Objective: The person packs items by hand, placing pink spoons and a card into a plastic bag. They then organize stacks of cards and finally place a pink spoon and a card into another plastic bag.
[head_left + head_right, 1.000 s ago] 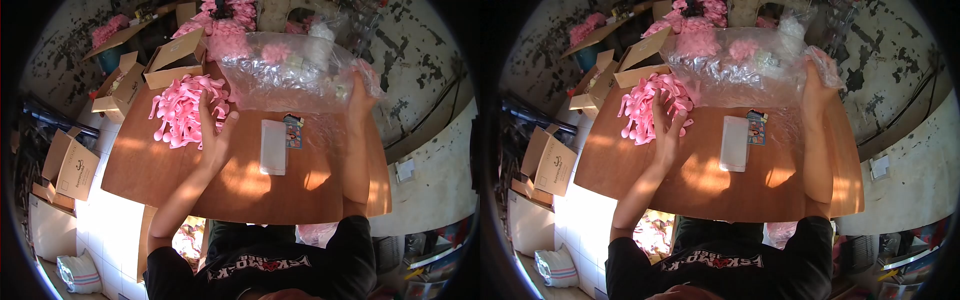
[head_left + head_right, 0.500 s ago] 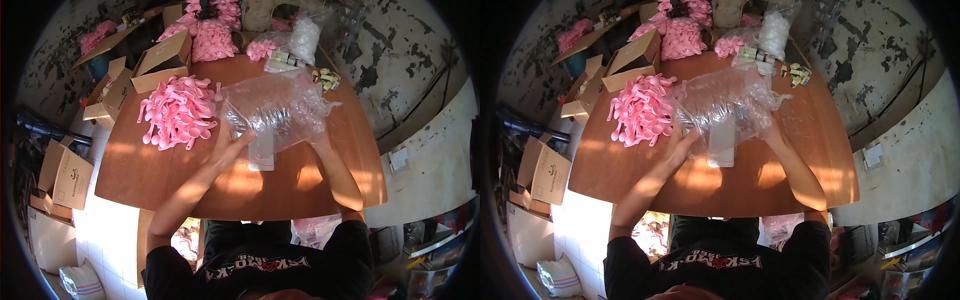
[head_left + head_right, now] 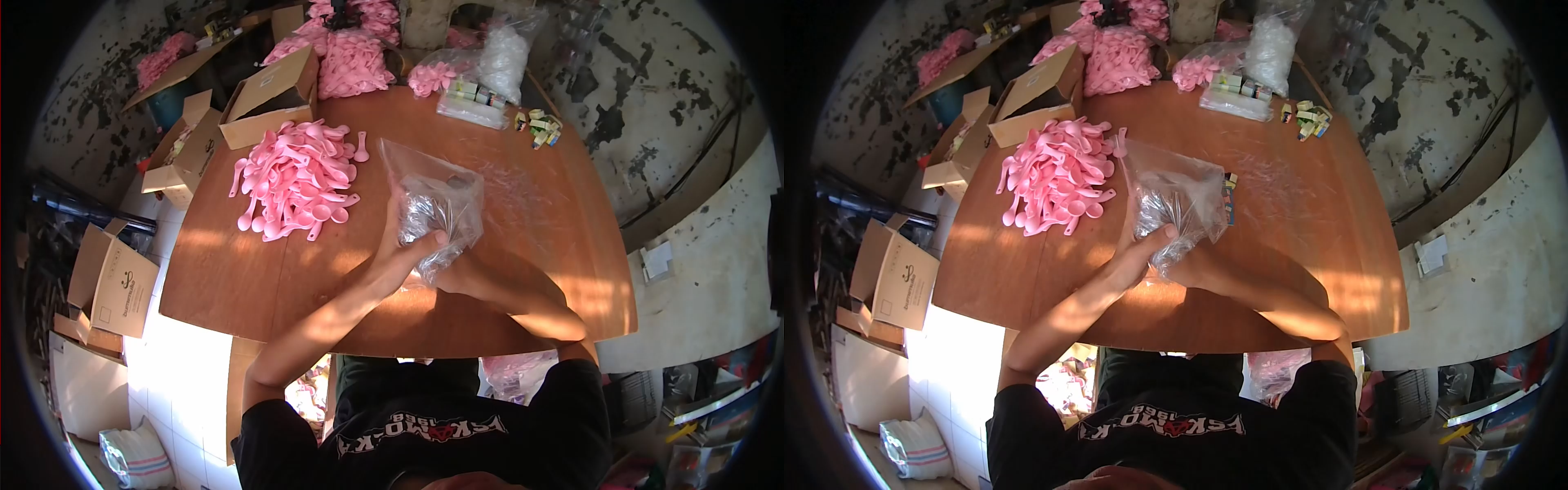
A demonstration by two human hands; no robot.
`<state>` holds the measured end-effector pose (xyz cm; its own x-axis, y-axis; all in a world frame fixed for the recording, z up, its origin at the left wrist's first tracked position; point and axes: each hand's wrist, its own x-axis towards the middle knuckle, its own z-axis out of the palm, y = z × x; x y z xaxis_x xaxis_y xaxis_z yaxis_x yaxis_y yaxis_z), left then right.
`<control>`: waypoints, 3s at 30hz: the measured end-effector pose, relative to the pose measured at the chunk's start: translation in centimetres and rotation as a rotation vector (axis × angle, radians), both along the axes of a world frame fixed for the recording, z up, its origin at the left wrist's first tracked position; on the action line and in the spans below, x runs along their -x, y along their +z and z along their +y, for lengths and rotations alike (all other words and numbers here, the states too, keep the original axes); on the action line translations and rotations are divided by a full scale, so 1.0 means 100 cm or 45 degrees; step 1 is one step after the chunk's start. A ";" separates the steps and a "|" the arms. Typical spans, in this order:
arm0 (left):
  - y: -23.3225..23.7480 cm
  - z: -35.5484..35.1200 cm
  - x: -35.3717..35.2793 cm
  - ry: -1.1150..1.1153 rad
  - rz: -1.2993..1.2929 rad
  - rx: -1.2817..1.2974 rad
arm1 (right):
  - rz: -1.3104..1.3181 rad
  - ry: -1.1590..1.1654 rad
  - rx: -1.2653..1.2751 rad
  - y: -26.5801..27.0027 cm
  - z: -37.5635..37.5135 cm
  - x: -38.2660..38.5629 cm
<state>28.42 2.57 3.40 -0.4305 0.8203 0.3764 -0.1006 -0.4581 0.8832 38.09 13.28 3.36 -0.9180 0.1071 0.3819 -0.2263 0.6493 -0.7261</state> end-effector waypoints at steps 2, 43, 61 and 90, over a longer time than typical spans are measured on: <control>0.003 -0.003 -0.003 -0.055 -0.325 0.081 | 0.028 0.014 -0.075 0.009 -0.010 0.003; -0.045 -0.097 -0.007 0.558 1.015 0.166 | 1.184 -0.208 -0.764 0.008 -0.042 0.004; 0.012 -0.033 -0.040 0.713 1.154 -0.527 | 0.293 -0.240 0.907 0.016 -0.029 -0.010; -0.076 0.022 0.094 0.506 0.708 0.379 | -0.411 -0.454 0.682 0.039 0.320 0.033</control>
<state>19.05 4.81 -4.20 -0.5271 0.7436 0.4115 0.5207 -0.1001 0.8479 34.77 45.29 7.22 -0.8506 0.5177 -0.0917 0.2128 0.1797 -0.9604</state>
